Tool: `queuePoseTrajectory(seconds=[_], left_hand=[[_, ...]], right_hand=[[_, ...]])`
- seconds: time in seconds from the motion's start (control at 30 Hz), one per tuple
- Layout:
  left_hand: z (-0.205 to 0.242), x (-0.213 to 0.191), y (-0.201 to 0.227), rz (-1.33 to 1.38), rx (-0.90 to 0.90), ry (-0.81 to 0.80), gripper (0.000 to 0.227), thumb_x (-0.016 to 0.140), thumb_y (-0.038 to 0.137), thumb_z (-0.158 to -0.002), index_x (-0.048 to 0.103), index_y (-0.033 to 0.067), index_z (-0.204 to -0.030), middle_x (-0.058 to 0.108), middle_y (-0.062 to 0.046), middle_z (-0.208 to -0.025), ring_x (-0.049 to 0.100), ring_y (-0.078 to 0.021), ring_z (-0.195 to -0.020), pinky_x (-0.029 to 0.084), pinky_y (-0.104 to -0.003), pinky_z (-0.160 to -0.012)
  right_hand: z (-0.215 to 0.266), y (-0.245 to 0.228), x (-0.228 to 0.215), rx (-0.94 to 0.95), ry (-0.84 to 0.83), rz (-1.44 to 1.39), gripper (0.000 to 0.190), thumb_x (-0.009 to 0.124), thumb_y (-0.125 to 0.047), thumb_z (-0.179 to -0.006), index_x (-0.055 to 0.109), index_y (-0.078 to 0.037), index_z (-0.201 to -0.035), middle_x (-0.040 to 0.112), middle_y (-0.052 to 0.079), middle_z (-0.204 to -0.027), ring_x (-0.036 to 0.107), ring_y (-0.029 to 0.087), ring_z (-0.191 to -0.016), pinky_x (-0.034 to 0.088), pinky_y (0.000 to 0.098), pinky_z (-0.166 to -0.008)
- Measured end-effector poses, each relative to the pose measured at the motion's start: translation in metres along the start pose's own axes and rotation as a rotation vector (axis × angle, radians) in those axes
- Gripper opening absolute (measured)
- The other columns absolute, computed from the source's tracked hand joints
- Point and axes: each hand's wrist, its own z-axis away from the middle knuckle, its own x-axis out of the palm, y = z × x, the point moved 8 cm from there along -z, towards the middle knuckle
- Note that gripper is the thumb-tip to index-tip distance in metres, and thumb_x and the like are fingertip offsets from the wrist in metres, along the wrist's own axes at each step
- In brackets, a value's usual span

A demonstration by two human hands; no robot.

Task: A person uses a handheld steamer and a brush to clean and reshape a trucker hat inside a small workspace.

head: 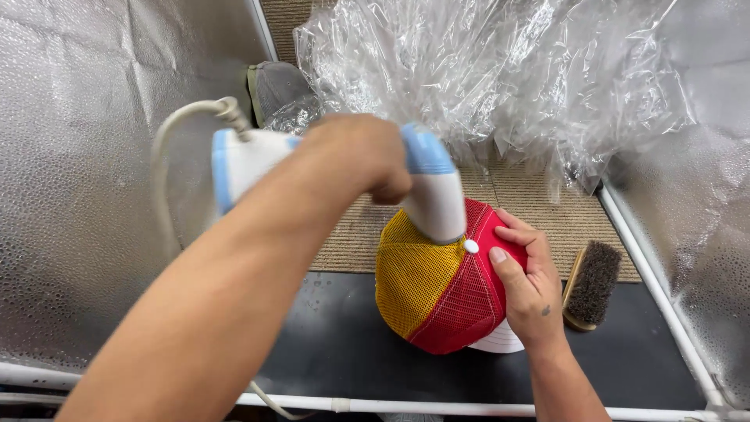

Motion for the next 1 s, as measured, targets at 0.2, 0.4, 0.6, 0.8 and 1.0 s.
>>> queuePoseTrajectory(seconds=[0.2, 0.4, 0.6, 0.8, 1.0], left_hand=[[-0.027, -0.013, 0.040, -0.157, 0.047, -0.058, 0.041, 0.060, 0.018, -0.085, 0.073, 0.0250, -0.123, 0.071, 0.005, -0.123, 0.070, -0.0181, -0.110, 0.051, -0.036, -0.092], [-0.006, -0.001, 0.006, -0.057, 0.029, 0.023, 0.053, 0.066, 0.022, -0.084, 0.063, 0.0159, -0.137, 0.064, -0.005, -0.135, 0.065, -0.0292, -0.122, 0.052, -0.047, -0.102], [0.032, 0.058, -0.069, 0.043, -0.068, -0.004, 0.039, 0.057, 0.025, -0.079, 0.071, 0.0193, -0.115, 0.075, -0.005, -0.119, 0.069, -0.0316, -0.113, 0.058, -0.048, -0.088], [0.050, 0.122, -0.123, 0.405, -0.259, 0.150, 0.053, 0.062, 0.029, -0.070, 0.057, 0.0171, -0.121, 0.073, -0.016, -0.115, 0.069, -0.0437, -0.106, 0.055, -0.052, -0.084], [0.001, 0.205, -0.101, 2.005, -0.168, 0.266, 0.057, 0.083, 0.005, -0.061, 0.065, 0.0044, -0.115, 0.063, -0.014, -0.080, 0.066, -0.0314, -0.054, 0.050, -0.040, -0.042]], right_hand=[[-0.001, 0.005, -0.002, 0.064, 0.016, -0.047, 0.033, 0.058, -0.023, -0.092, 0.058, -0.003, -0.119, 0.055, 0.017, -0.152, 0.056, 0.028, -0.138, 0.049, 0.0376, -0.110], [0.001, 0.002, -0.001, 0.051, -0.013, -0.046, 0.032, 0.057, -0.022, -0.093, 0.059, -0.005, -0.120, 0.053, 0.020, -0.154, 0.052, 0.029, -0.142, 0.049, 0.0390, -0.108], [0.002, -0.002, 0.000, 0.058, -0.005, -0.067, 0.033, 0.057, -0.022, -0.093, 0.058, -0.004, -0.120, 0.052, 0.021, -0.154, 0.052, 0.032, -0.142, 0.053, 0.0389, -0.102], [0.018, -0.008, -0.008, 0.169, 0.074, 0.120, 0.067, 0.044, -0.043, -0.094, 0.038, -0.007, -0.150, 0.044, 0.016, -0.155, 0.041, 0.028, -0.147, 0.034, 0.0437, -0.117], [0.064, 0.013, -0.026, 0.157, 0.087, 0.308, 0.077, 0.044, -0.049, -0.092, 0.044, -0.003, -0.154, 0.051, 0.014, -0.135, 0.053, 0.023, -0.110, 0.043, 0.0391, -0.100]])
